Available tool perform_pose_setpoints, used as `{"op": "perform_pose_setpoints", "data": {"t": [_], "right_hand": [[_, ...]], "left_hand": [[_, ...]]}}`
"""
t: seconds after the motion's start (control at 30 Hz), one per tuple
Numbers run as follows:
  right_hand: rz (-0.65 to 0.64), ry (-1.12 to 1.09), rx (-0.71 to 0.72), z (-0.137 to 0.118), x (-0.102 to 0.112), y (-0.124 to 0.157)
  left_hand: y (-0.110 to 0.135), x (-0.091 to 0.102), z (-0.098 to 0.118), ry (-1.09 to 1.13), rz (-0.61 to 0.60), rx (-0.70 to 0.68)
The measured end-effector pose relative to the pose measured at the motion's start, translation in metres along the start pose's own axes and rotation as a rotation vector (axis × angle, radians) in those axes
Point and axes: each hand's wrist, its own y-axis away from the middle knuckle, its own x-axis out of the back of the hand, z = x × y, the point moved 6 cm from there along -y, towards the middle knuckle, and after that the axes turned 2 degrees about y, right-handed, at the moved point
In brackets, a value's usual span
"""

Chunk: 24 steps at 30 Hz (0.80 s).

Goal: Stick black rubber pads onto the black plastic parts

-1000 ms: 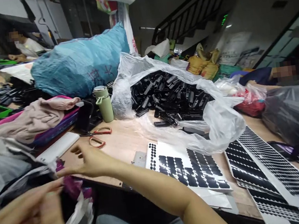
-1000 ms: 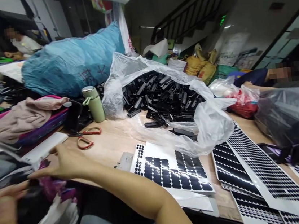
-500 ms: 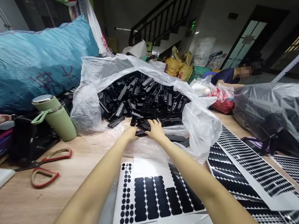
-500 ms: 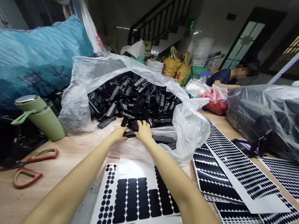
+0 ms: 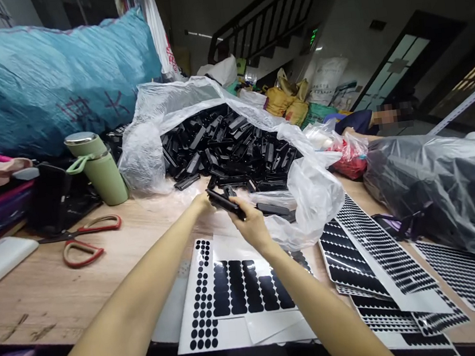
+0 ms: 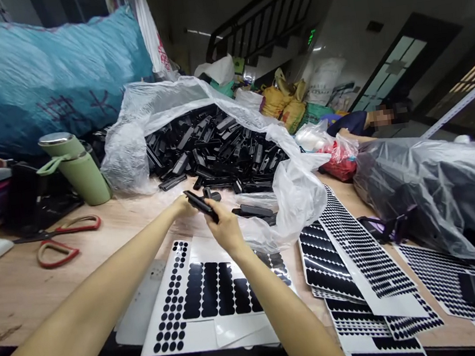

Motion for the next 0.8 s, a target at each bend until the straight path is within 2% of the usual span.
{"op": "perform_pose_setpoints", "data": {"t": [0.1, 0.17, 0.27, 0.33, 0.37, 0.47, 0.57, 0.67, 0.73, 0.8], "right_hand": [[-0.149, 0.181, 0.020, -0.001, -0.015, 0.023], [-0.199, 0.362, -0.020, 0.002, -0.022, 0.036], [-0.161, 0.526, -0.078, -0.010, -0.028, 0.057], [-0.180, 0.462, -0.076, -0.026, -0.037, 0.073], [-0.231, 0.394, -0.082, -0.032, -0.045, 0.080], [-0.399, 0.230, -0.196, -0.039, -0.070, 0.095], [-0.396, 0.228, -0.327, -0.031, -0.081, 0.094], [-0.396, 0.234, -0.386, -0.024, -0.085, 0.087], [-0.414, 0.222, -0.396, -0.024, -0.085, 0.085], [-0.421, 0.209, -0.393, -0.029, -0.081, 0.085]], "left_hand": [[0.022, 0.028, -0.008, 0.048, 0.170, 0.087], [0.050, 0.051, -0.022, 0.052, 0.294, 0.178], [0.114, 0.083, -0.041, 0.111, 0.512, 0.308], [0.163, 0.090, -0.047, 0.335, 0.633, 0.347], [0.186, 0.087, -0.048, 0.499, 0.634, 0.353], [0.247, 0.062, -0.041, 0.871, 0.501, 0.420], [0.290, 0.035, -0.033, 0.964, 0.271, 0.517], [0.308, 0.015, -0.025, 0.996, 0.005, 0.499], [0.310, 0.009, -0.023, 0.994, -0.053, 0.466], [0.306, 0.005, -0.023, 0.972, -0.050, 0.439]]}}
